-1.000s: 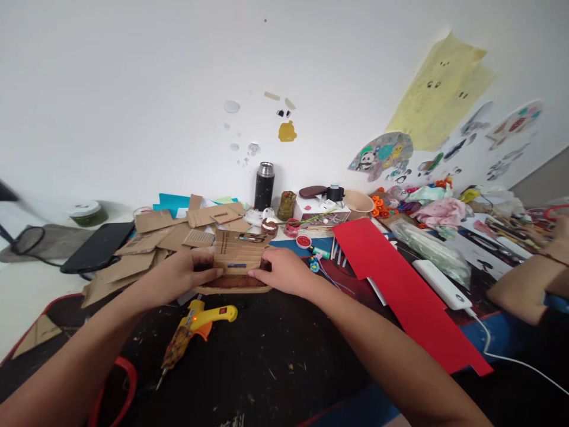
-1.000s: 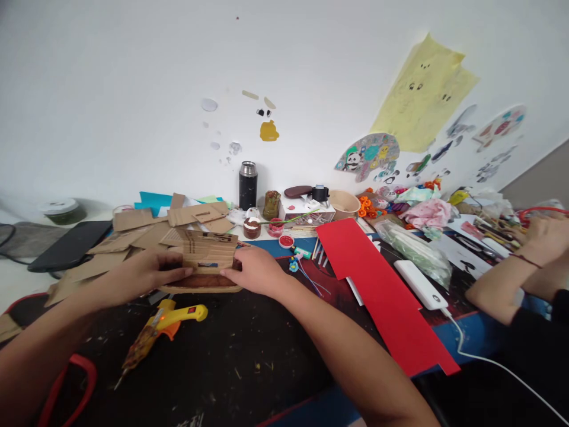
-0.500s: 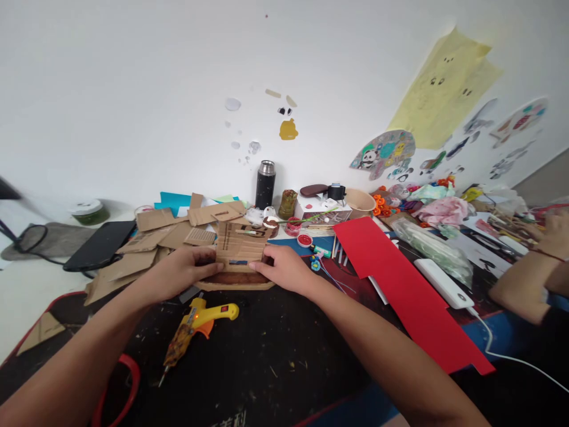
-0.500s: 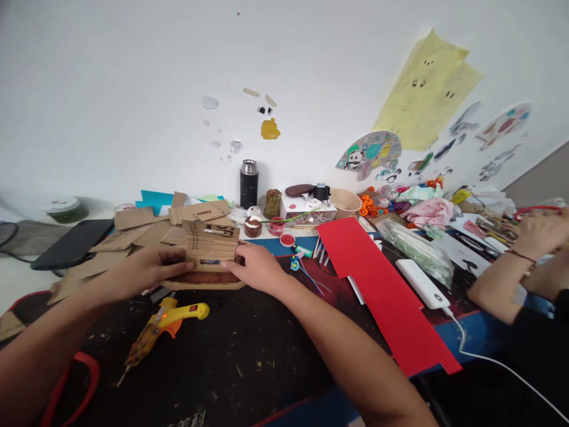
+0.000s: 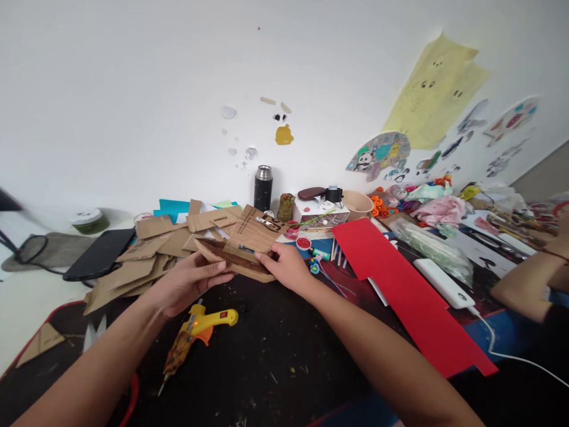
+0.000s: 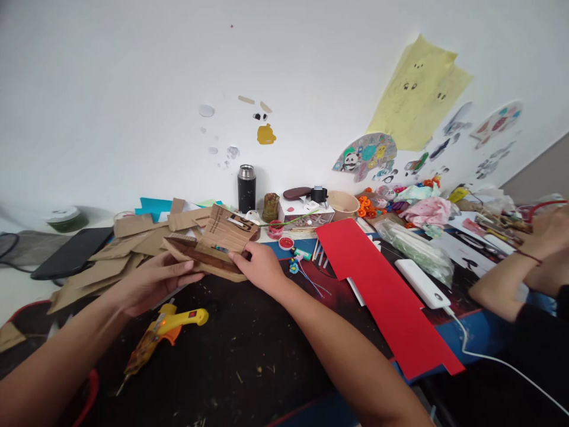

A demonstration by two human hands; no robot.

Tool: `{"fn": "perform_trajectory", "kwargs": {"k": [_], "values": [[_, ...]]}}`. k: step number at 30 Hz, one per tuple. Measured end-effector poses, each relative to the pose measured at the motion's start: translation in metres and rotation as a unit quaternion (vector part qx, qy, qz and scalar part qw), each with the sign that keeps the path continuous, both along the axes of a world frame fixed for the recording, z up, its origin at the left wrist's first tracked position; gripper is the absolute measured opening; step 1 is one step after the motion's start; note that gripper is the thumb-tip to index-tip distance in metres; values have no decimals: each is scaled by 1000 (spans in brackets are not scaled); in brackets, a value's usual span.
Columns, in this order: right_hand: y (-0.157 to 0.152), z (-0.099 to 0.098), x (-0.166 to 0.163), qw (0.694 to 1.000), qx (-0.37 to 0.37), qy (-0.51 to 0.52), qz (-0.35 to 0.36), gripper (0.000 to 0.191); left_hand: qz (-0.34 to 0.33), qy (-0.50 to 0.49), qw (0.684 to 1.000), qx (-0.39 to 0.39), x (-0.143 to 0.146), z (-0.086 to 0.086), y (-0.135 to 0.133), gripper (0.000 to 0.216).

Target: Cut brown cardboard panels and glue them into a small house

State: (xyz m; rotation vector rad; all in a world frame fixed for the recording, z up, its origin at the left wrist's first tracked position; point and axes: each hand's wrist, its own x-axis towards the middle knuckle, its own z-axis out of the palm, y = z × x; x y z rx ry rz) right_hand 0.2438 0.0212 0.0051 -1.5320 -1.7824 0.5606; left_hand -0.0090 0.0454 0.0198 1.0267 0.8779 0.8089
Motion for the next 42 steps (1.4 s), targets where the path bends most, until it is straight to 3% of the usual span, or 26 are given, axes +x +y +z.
{"fn": "perform_trajectory", "kwargs": {"k": [11, 17, 24, 32, 42], "values": [[-4, -2, -4, 997, -4, 72, 24, 28, 33, -9, 999, 0, 8, 5, -7, 50], [0, 1, 6, 981, -38, 179, 62, 44, 76, -32, 997, 10, 7, 10, -5, 50], [0, 2, 22, 959, -67, 269, 63, 64, 81, -46, 996, 6, 3, 14, -2, 56], [-7, 6, 15, 971, -43, 224, 64, 34, 63, -22, 998, 16, 2, 14, -3, 68], [-4, 3, -1, 992, -16, 125, 9, 29, 56, 10, 998, 40, 5, 12, -7, 58]]}}
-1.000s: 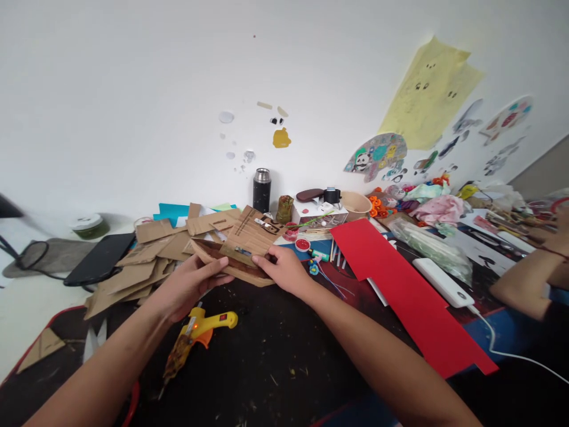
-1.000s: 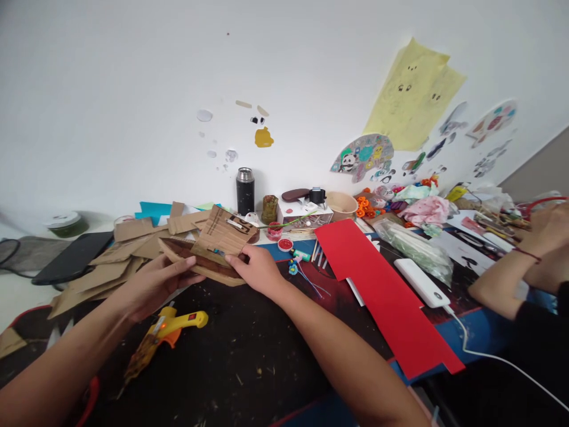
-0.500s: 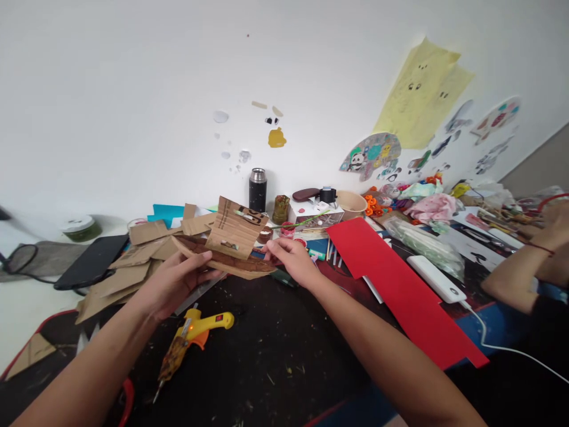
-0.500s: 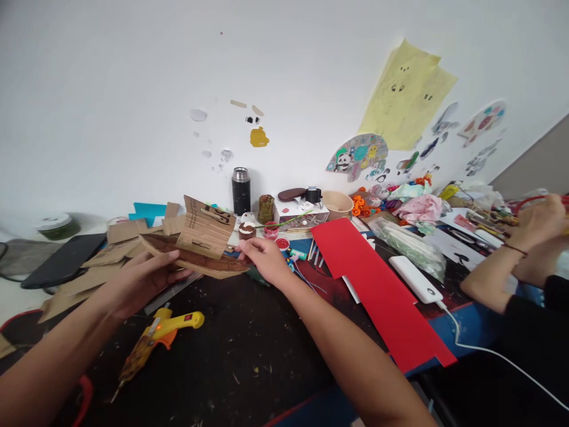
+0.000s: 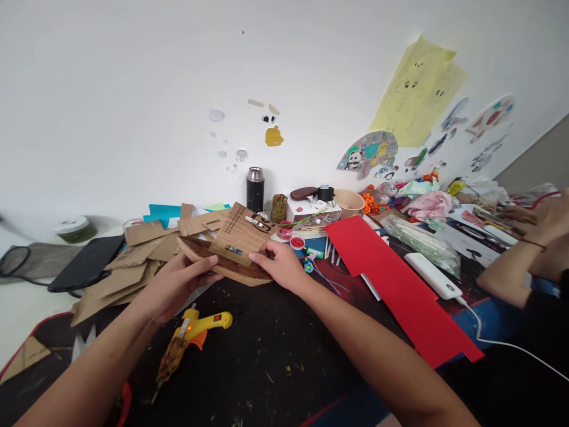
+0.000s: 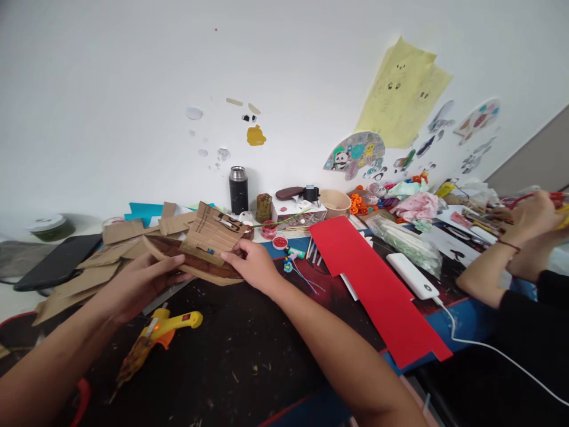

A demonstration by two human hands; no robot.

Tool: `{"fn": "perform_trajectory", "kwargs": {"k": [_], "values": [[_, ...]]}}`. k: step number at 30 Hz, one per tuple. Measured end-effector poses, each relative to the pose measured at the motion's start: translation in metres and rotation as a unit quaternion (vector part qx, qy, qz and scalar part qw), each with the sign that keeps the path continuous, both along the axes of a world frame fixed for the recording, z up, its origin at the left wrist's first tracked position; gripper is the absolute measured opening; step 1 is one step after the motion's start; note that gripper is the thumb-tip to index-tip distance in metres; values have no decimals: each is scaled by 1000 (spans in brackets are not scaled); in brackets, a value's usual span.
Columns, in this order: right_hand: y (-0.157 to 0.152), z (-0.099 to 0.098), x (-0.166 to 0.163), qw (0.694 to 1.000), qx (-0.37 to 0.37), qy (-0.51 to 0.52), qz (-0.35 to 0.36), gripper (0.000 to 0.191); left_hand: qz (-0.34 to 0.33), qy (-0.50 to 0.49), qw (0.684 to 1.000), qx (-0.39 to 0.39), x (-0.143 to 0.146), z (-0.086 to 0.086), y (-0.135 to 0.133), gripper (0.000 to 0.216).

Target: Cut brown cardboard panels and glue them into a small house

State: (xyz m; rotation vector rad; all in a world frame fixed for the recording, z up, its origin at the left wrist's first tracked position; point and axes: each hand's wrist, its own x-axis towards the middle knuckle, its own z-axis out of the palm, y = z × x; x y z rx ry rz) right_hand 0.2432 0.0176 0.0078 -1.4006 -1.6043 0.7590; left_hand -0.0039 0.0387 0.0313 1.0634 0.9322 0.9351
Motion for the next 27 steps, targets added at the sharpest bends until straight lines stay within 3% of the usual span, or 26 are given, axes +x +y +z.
{"fn": "perform_trajectory", "kwargs": {"k": [13, 27], "values": [[-7, 11, -3, 997, 17, -80, 9, 30, -7, 35, 999, 13, -3, 1, 2, 56], [-10, 10, -3, 993, 22, -113, 15, 31, -17, 74, 997, 17, -8, 7, 2, 70]]}}
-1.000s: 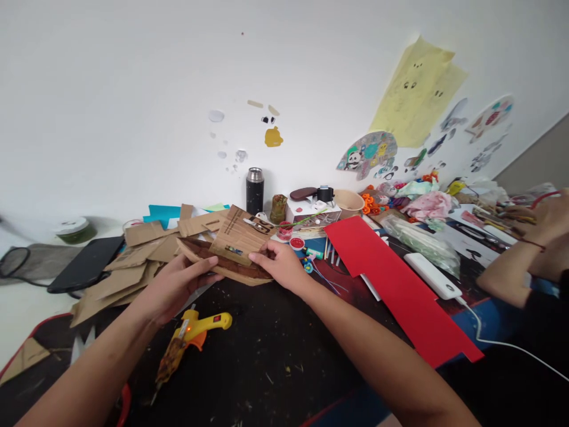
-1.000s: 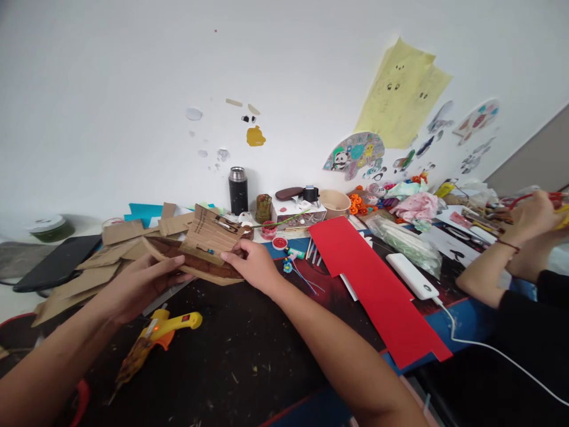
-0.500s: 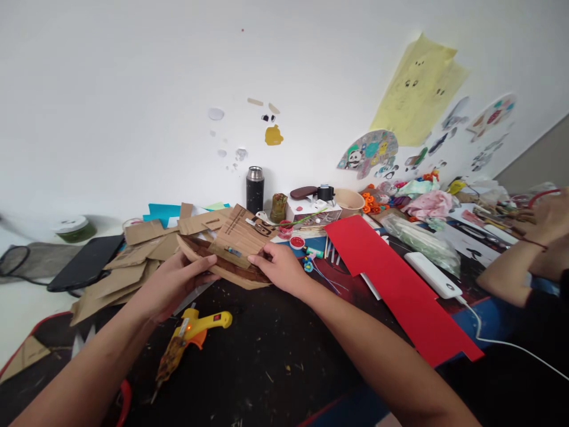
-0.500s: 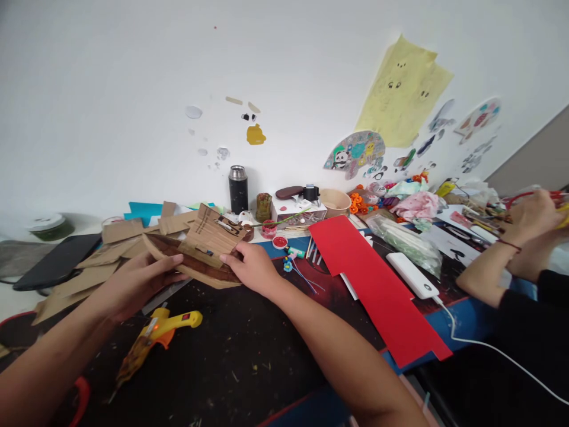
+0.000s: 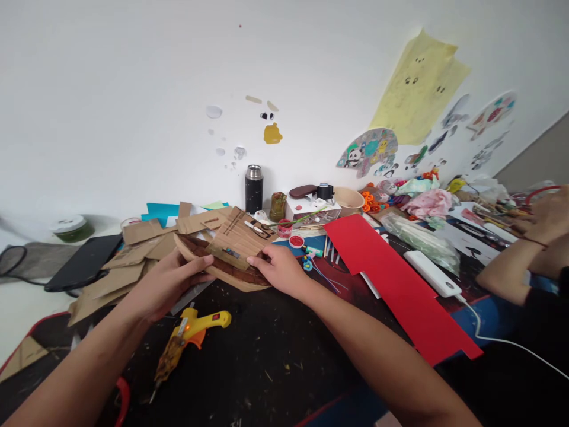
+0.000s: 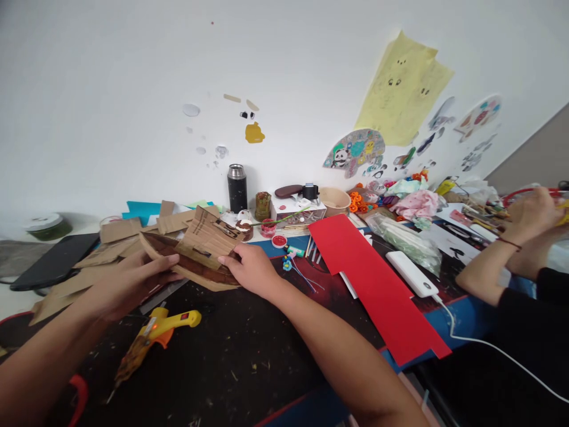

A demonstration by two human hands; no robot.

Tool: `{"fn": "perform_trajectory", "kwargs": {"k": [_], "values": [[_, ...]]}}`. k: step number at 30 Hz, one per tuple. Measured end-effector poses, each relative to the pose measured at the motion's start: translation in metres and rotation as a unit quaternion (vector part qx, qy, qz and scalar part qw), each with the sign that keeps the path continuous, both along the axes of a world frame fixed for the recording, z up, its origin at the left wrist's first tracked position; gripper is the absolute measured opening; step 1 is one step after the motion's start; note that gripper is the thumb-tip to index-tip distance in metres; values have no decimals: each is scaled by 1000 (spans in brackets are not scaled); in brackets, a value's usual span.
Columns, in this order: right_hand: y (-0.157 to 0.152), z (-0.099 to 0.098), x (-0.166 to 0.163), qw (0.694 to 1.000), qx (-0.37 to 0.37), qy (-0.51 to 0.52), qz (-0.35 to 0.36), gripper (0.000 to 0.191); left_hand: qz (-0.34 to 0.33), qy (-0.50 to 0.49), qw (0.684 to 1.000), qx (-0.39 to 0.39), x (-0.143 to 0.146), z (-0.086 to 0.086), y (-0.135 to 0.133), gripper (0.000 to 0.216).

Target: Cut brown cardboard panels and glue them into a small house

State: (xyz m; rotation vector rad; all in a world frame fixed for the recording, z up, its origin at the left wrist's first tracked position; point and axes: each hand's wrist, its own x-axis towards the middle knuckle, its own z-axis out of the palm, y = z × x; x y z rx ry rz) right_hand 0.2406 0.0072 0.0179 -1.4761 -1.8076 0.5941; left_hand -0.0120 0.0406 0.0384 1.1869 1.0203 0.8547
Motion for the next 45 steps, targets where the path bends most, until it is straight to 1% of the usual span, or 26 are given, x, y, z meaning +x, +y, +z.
{"fn": "perform_trajectory", "kwargs": {"k": [3, 8, 14, 24, 28, 32, 38, 42, 44, 45], "values": [[0, -1, 0, 1000, 4, -6, 3, 31, 1, 8, 1000, 2, -1, 2, 0, 69], [-3, -2, 0, 1000, 3, -9, 10, 29, -1, 16, 1000, 2, -2, 5, -1, 73], [-4, -3, -1, 1000, 3, -17, 4, 29, -5, 17, 1000, 5, -2, 5, 0, 66], [-4, -4, -3, 1000, 9, -20, 13, 27, -2, 22, 1000, 14, -3, 7, 1, 67], [-5, -3, -2, 999, 5, -30, 17, 30, -14, 26, 999, 23, -4, 9, 2, 67], [-5, -5, -2, 999, 9, -22, 32, 26, -27, 28, 999, 32, -6, 11, 2, 64], [-5, -5, -4, 998, 17, -39, 44, 36, -25, 31, 998, 41, -5, 16, 0, 67], [-4, -9, -3, 1000, -10, -9, 9, 37, -22, 24, 999, 29, -4, 12, 1, 65], [-3, -12, -3, 999, -29, 35, -13, 35, -13, 17, 999, 27, -4, 9, 2, 65], [-3, -14, -2, 997, -31, 65, -14, 31, -6, 14, 1000, 27, -4, 8, 2, 66]]}}
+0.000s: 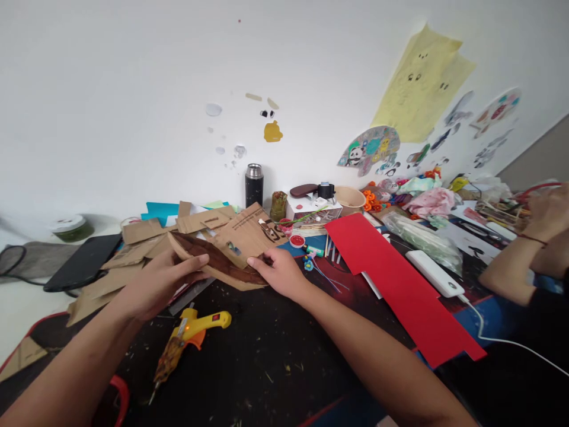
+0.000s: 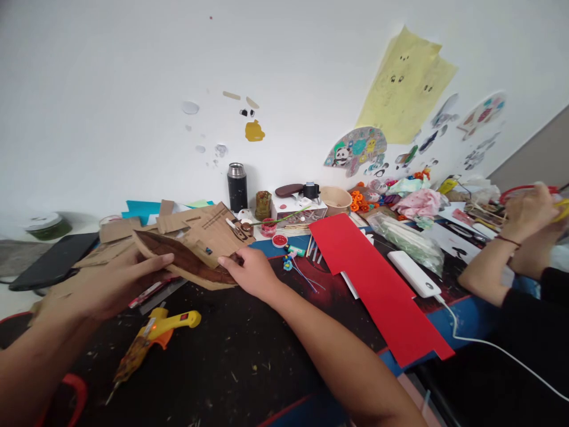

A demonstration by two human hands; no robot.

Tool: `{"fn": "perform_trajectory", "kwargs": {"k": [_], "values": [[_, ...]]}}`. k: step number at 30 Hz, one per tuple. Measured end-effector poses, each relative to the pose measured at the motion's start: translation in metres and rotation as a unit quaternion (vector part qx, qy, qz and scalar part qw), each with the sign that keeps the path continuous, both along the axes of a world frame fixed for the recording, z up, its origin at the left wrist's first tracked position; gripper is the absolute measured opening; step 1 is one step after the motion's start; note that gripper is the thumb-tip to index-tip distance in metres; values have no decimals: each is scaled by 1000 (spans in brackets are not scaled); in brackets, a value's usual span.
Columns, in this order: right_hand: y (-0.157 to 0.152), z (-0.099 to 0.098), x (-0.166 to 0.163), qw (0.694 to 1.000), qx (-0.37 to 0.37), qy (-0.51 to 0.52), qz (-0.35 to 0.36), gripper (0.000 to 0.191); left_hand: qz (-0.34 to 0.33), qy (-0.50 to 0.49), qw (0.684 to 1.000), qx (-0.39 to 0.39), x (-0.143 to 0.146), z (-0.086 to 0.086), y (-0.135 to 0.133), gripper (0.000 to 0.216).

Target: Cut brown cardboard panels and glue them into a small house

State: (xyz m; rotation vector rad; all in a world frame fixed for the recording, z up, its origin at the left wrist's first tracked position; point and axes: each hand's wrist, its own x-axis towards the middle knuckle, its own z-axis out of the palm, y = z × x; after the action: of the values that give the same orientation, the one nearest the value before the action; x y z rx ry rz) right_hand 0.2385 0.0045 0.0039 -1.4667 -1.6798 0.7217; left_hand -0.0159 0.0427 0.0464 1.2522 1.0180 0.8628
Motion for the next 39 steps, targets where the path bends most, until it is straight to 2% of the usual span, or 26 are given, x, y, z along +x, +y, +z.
{"fn": "perform_trajectory", "kwargs": {"k": [4, 10, 15, 18, 23, 28, 34, 39], "values": [[2, -6, 1, 998, 11, 68, 13, 18, 20, -6, 1000, 2, 2, -1, -2, 69], [1, -8, -2, 996, 21, 84, 1, 23, 9, -6, 1000, 4, 7, 3, -6, 60], [3, -5, -5, 998, 14, -5, -58, 38, -7, -8, 1000, -5, 8, -1, -8, 59], [5, -3, -4, 998, 12, -35, -48, 43, -7, -1, 1000, -3, 7, -5, -6, 63], [6, 2, -1, 998, 9, -67, -12, 33, -1, 10, 1000, 6, 5, -8, -2, 74], [6, 5, -1, 995, 7, -95, -17, 34, 2, 9, 1000, 3, 6, -9, -2, 77], [3, 4, -3, 995, 11, -98, -21, 36, 7, 8, 1000, -5, 7, -9, -3, 78], [0, -1, -3, 998, 35, -52, -18, 33, 7, -8, 1000, -16, 7, -6, -4, 78]]}}
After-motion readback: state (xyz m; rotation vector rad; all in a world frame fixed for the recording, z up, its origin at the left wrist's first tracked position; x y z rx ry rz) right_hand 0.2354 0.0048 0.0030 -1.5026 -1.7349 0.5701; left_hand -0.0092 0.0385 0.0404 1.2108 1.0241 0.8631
